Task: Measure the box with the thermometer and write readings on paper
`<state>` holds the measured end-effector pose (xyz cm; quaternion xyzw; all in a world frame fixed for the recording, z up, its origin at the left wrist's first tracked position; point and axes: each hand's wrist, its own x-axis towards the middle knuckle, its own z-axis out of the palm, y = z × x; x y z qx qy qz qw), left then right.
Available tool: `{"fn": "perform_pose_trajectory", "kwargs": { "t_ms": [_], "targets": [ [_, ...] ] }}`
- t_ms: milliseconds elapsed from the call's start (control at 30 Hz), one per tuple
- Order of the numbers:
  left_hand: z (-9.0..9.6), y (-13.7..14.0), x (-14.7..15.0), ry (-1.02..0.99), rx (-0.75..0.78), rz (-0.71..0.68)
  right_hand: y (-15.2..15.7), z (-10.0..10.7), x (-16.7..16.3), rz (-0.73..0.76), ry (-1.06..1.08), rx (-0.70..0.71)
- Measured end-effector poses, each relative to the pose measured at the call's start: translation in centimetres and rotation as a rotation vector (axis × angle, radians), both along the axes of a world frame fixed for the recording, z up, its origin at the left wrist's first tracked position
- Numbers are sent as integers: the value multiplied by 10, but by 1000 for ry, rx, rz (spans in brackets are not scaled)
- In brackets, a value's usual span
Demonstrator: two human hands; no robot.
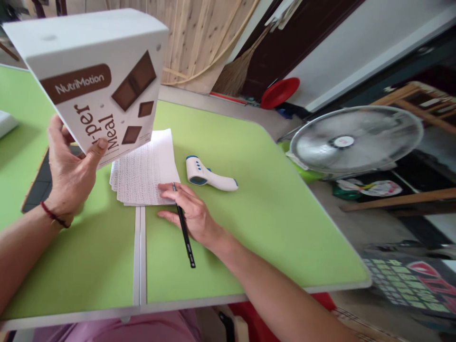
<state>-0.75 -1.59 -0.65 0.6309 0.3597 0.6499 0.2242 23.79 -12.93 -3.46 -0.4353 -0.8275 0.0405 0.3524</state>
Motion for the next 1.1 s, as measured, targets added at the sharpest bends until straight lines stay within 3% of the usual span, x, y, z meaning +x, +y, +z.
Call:
{"fn": "perform_pose_trajectory", "kwargs": {
  "t_ms": [300,500,700,933,1100],
  "targets": [
    [3,4,2,-41,62,9,3,4,9,28,-225,221],
    [5,1,3,-52,46,1,4,2,7,3,-202,249],
    [5,1,4,-65,72,-11,5,6,8,52,-132,168],
    [3,2,2,-72,61,-35,6,1,3,-23,-282,347],
    [0,4,1,-49,67,-6,4,4,3,-26,-267,310]
  ]
}}
